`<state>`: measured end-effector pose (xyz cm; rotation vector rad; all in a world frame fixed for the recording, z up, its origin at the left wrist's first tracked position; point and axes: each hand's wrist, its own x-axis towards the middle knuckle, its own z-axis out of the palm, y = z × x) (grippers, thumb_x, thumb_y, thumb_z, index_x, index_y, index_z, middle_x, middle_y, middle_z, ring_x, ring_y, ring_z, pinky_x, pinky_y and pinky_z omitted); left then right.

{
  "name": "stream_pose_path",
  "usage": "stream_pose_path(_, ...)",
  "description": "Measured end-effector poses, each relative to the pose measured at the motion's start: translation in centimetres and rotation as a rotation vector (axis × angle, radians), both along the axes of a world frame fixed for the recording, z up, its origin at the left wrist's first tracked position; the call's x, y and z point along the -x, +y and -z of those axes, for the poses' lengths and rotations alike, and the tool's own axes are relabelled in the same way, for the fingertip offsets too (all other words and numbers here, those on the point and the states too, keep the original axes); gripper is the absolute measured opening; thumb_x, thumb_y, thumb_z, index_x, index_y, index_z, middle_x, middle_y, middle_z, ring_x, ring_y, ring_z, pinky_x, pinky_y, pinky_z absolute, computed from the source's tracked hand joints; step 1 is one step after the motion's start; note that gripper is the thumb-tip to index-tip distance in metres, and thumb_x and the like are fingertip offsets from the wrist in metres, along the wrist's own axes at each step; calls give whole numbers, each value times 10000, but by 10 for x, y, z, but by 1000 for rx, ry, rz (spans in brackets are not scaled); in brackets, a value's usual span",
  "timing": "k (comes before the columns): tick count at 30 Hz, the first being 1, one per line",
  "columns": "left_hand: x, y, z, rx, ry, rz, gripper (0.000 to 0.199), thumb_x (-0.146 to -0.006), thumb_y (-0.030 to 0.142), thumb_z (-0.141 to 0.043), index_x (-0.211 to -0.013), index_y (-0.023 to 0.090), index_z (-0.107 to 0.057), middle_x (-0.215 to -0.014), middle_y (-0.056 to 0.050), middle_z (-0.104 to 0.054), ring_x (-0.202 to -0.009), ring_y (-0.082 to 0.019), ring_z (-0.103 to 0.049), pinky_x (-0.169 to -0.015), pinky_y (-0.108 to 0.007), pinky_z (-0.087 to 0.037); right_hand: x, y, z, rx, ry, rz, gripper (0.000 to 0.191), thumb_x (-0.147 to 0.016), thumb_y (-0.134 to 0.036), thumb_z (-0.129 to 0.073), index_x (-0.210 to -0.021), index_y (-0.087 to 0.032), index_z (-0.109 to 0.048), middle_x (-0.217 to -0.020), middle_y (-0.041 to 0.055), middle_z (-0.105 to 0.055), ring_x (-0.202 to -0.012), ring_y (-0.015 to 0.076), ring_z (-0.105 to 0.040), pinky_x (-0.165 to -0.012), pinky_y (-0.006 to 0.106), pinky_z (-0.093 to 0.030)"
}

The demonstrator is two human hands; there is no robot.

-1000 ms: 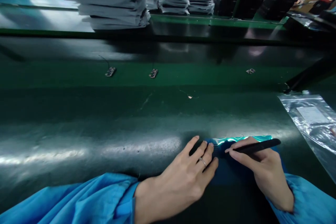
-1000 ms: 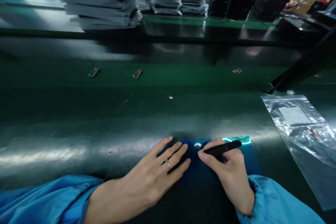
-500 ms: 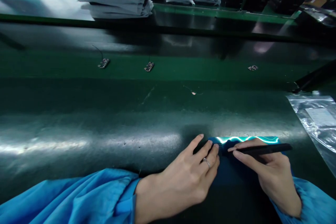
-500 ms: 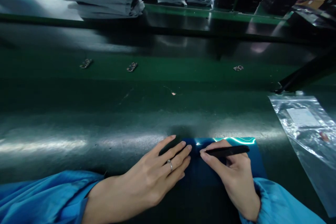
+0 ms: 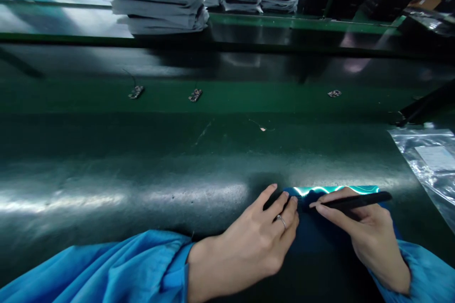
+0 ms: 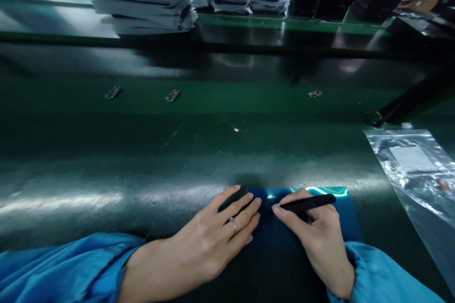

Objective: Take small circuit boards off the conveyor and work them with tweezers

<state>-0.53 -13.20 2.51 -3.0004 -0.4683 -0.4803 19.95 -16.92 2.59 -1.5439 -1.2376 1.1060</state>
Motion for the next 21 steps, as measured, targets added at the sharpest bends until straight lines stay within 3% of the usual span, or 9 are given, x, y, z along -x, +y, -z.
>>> stream_pose_path(11,-7,5,0,-39,25,-49,258,-861,194,-487,-1080,94,-581,-1121,-112,-588,-1065,-267,-517,-1017,-495,-271,2,12,-11,89,306,133,132,-638,-297,-766,-632,-192,-687,-665,27,-640,-677,193,-598,-641,252,-465)
stream_pose_path(16,-27,46,-5,-199,115,-88,276,-841,265,-507,-1027,89,-609,-1131,-144,-578,-1078,-310,-500,-984,-523,-276,-11,12,-22,29,260,150,161,-629,-325,-760,-619,-185,-680,-659,40,-630,-692,216,-588,-634,270,-445)
stream_pose_path(21,-52,100,-17,-222,278,-202,262,-884,234,-433,-1001,92,-620,-1146,-157,-559,-1102,-293,-474,-999,-518,-248,-33,4,-11,41,214,143,201,-651,-361,-746,-625,-179,-663,-658,30,-616,-680,194,-549,-606,254,-402)
